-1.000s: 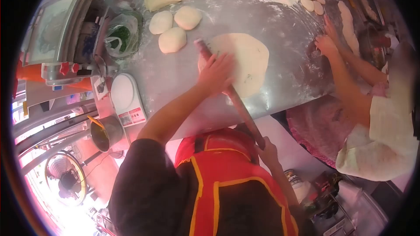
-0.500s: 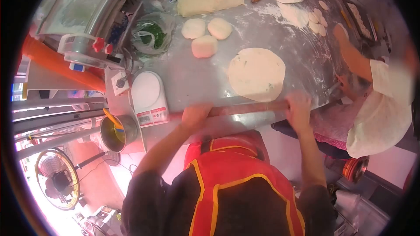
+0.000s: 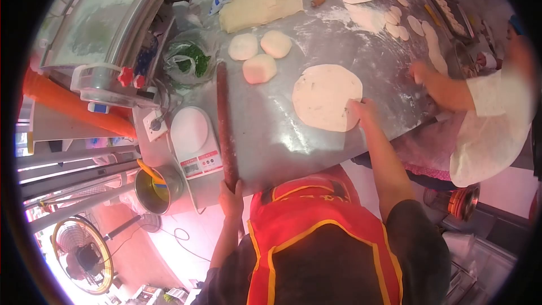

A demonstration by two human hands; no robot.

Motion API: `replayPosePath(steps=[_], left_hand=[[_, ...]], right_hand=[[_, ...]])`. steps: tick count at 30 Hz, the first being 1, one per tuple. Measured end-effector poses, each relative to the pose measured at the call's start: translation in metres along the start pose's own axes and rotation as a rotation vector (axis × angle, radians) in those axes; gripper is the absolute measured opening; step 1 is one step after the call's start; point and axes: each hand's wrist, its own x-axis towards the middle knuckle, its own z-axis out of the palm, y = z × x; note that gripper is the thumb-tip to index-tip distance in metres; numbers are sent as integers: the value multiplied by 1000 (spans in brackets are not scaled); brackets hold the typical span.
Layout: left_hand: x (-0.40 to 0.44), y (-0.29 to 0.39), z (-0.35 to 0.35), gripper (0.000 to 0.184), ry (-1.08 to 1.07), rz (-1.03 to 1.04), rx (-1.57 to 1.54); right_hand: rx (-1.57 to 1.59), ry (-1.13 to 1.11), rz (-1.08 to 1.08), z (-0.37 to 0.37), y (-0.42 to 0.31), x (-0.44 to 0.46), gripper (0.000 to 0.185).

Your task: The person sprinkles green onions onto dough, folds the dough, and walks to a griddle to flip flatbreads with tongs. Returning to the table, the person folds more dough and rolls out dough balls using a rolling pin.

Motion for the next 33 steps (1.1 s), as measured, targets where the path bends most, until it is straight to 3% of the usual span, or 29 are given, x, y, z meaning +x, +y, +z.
replayPosePath(steps=[4, 7, 10, 13, 15, 16, 17, 19, 21, 24, 25, 28, 30, 31, 33], left_hand=[[3, 5, 1, 41, 52, -65, 36], [14, 10, 7, 39, 263, 209, 388], [43, 68, 21, 38, 176, 337, 85], [67, 156, 51, 41, -148, 205, -389], [104, 186, 101, 44, -278, 142, -739], [118, 192, 130, 46, -295, 109, -998], [114, 212, 129, 42, -254, 163, -668], [94, 285, 87, 34, -157, 261, -13], [88, 325, 62, 26, -36, 387, 476], [103, 332, 40, 14, 178, 603, 704], [114, 341, 29, 13, 223, 596, 792], [163, 388, -1, 13, 385, 559, 951], [215, 419, -16, 17, 518, 534, 918], [250, 427, -7, 23, 609, 675, 574], [308, 425, 25, 34, 645, 933, -104]], right_hand=[[-24, -136, -67, 1, 6, 21, 34], [-4, -127, -185, -2, -7, 9, 31], [77, -257, 104, -1, -21, 6, 22], [-604, -193, -654, 10, -55, -13, 19], [-435, -411, -714, 29, -102, -60, 17], [-534, -468, -888, 39, -112, -80, 13], [-616, -511, -1069, 48, -123, -101, 12], [-177, -824, -1246, 43, -133, -124, 16], [-302, -1111, -1204, 29, -141, -136, 20], [-34, -921, -1235, 26, -130, -106, 23], [-123, -775, -1194, 20, -132, -88, 24], [-344, -424, -813, 13, -102, 41, 27], [-232, -296, -782, 7, -105, 93, 39], [-219, -243, -733, 4, -115, 113, 42], [-242, -143, -840, 10, -125, 158, 47]])
